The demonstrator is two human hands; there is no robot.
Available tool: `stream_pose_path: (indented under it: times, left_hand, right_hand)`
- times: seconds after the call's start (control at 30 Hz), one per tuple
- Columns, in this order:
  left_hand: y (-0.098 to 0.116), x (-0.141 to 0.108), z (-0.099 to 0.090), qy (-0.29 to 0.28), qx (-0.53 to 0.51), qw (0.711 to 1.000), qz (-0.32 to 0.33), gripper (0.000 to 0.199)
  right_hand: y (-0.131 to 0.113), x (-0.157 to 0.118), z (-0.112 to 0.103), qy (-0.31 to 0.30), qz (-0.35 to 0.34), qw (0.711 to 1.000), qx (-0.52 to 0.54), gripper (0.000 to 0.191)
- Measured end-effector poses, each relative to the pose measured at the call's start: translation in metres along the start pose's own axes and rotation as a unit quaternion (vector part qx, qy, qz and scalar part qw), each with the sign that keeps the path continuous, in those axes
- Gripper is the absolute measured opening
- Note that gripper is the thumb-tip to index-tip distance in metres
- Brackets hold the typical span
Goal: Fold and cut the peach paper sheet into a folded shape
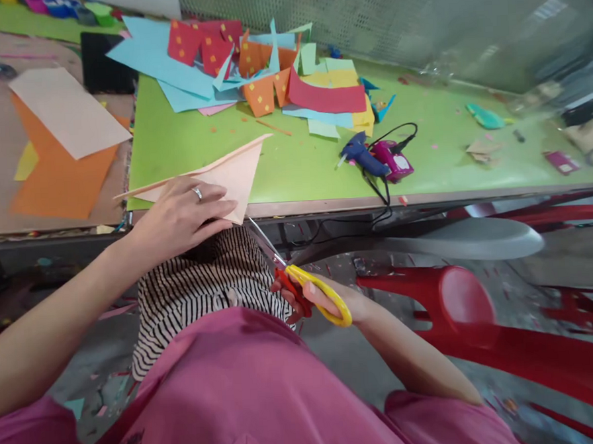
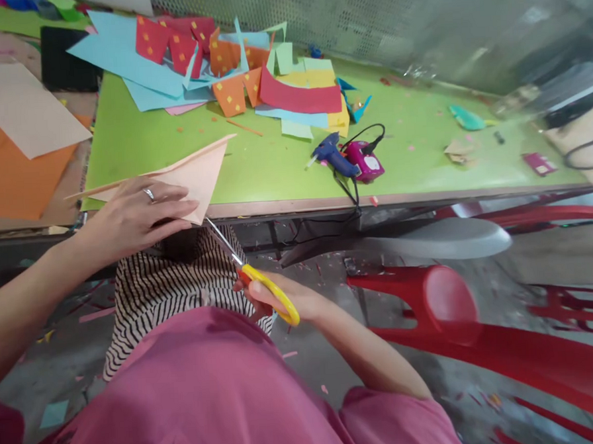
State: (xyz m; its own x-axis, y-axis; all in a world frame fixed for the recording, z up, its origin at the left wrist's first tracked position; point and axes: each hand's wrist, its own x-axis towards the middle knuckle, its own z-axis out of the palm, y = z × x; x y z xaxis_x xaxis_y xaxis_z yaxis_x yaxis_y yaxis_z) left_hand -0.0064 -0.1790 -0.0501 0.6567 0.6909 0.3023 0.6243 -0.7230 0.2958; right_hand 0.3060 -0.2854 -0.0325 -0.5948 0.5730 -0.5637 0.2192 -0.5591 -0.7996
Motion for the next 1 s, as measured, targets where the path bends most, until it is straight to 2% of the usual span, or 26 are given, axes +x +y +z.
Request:
stream_pose_path:
  times: [0.13,0.33,0.5,0.73,0.87,1.0]
  left_hand:
    - [0.006,0.001,0.004,0.031,-0.01,0.999,-0.013,0.041]
    - [0.007,0.014,0.007,0.038,-0.016,0.999,-0.008,0.042]
    - [0.008,0.012,0.011,0.043,-0.019,0.999,-0.018,0.043]
    - [0.005,0.007,0.014,0.048,-0.029,0.998,-0.016,0.038]
    - [0.007,0.007,0.015,0.05,-0.037,0.998,-0.021,0.037]
    - [0.008,0.006,0.017,0.061,-0.044,0.997,-0.02,0.036]
  right_hand:
    - [-0.005,0.004,0.004,-0.002,-0.001,1.0,0.018,0.082]
    - [-0.01,0.019,0.0,0.026,-0.015,0.998,0.063,0.078]
    - [-0.006,0.026,-0.004,0.028,-0.006,0.997,0.074,0.073]
    - [-0.013,0.02,-0.004,0.048,0.004,0.998,0.031,0.074]
    - [-0.015,0.023,-0.008,0.066,0.005,0.998,-0.016,0.078]
    - [-0.012,0.027,-0.011,0.066,0.008,0.998,-0.019,0.082]
